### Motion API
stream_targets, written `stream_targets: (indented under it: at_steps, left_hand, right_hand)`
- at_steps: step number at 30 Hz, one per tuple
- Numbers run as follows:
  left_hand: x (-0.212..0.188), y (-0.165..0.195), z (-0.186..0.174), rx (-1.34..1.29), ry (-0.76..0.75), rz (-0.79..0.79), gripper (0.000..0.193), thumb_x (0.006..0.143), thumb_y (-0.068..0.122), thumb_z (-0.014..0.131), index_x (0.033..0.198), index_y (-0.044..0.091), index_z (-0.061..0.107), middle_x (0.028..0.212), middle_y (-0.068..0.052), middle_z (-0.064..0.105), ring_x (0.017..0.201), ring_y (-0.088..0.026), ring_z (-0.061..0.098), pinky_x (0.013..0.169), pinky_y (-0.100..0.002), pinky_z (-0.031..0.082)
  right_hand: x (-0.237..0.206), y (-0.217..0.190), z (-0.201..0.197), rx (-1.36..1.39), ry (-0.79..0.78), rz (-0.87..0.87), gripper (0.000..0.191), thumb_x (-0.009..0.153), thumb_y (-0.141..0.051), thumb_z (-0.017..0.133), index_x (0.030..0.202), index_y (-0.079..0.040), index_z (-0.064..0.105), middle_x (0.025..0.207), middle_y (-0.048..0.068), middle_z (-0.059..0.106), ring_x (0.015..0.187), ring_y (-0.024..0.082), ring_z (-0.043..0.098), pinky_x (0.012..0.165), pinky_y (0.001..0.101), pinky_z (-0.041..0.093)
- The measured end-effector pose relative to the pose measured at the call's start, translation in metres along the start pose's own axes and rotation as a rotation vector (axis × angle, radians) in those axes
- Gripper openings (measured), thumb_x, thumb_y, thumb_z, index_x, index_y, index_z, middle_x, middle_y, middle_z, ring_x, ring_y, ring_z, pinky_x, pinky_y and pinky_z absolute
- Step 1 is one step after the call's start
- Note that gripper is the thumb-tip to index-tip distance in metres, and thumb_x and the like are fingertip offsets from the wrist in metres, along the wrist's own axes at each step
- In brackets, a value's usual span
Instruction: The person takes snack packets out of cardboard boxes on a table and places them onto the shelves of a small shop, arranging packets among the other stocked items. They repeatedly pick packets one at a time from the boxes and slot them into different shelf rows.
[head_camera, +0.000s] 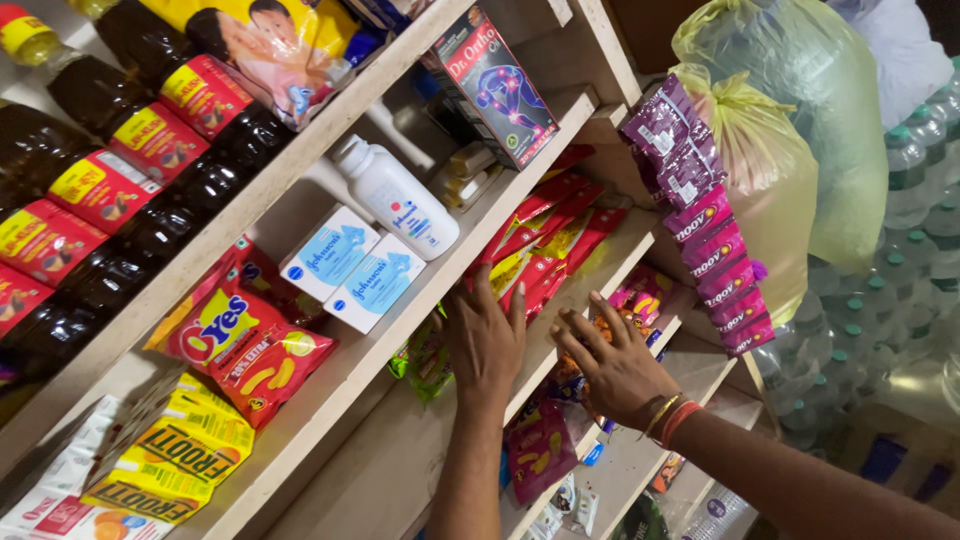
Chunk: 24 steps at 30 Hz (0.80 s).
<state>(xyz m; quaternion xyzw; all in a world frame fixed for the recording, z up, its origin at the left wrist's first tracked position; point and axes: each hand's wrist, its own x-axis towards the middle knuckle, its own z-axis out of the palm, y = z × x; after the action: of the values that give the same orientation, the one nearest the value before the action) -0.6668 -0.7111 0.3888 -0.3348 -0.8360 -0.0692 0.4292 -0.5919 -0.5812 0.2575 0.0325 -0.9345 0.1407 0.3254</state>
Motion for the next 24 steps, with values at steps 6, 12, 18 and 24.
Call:
stream_targets:
  at_steps: [6, 12, 18, 24]
  left_hand:
    - [0.030, 0.000, -0.008, 0.045, 0.035, -0.006, 0.049, 0.103, 0.045, 0.057, 0.121, 0.000, 0.063, 0.104, -0.027, 0.068, 0.087, -0.043, 0.069, 0.072, -0.049, 0.055]
    - [0.055, -0.003, -0.005, 0.048, -0.124, -0.032, 0.051, 0.103, 0.049, 0.058, 0.102, -0.001, 0.069, 0.092, -0.025, 0.070, 0.082, -0.044, 0.068, 0.074, -0.050, 0.055]
    - [0.048, -0.008, 0.013, -0.012, -0.115, 0.010, 0.052, 0.102, 0.047, 0.059, 0.113, -0.004, 0.064, 0.098, -0.029, 0.069, 0.087, -0.046, 0.068, 0.075, -0.052, 0.055]
    - [0.025, 0.002, 0.006, -0.242, 0.056, 0.081, 0.058, 0.100, 0.037, 0.065, 0.140, -0.004, 0.054, 0.130, -0.036, 0.059, 0.120, -0.051, 0.058, 0.099, -0.052, 0.050]
  right_hand:
    - [0.000, 0.001, 0.003, -0.048, 0.011, -0.018, 0.105, 0.062, -0.022, 0.077, 0.157, -0.019, 0.033, 0.161, 0.013, 0.033, 0.146, 0.048, 0.020, 0.114, 0.0663, 0.025]
    - [-0.001, 0.003, 0.005, 0.005, 0.004, -0.026, 0.107, 0.060, -0.021, 0.076, 0.157, -0.017, 0.032, 0.161, 0.014, 0.033, 0.145, 0.049, 0.021, 0.114, 0.0677, 0.026]
    - [0.000, 0.008, 0.016, -0.039, 0.003, -0.049, 0.100, 0.062, -0.020, 0.075, 0.154, -0.017, 0.037, 0.160, 0.015, 0.033, 0.150, 0.051, 0.019, 0.112, 0.0691, 0.024]
    - [-0.003, 0.016, 0.024, -0.011, 0.162, -0.109, 0.081, 0.070, -0.020, 0.069, 0.149, -0.015, 0.049, 0.156, 0.014, 0.043, 0.148, 0.048, 0.027, 0.120, 0.0634, 0.025]
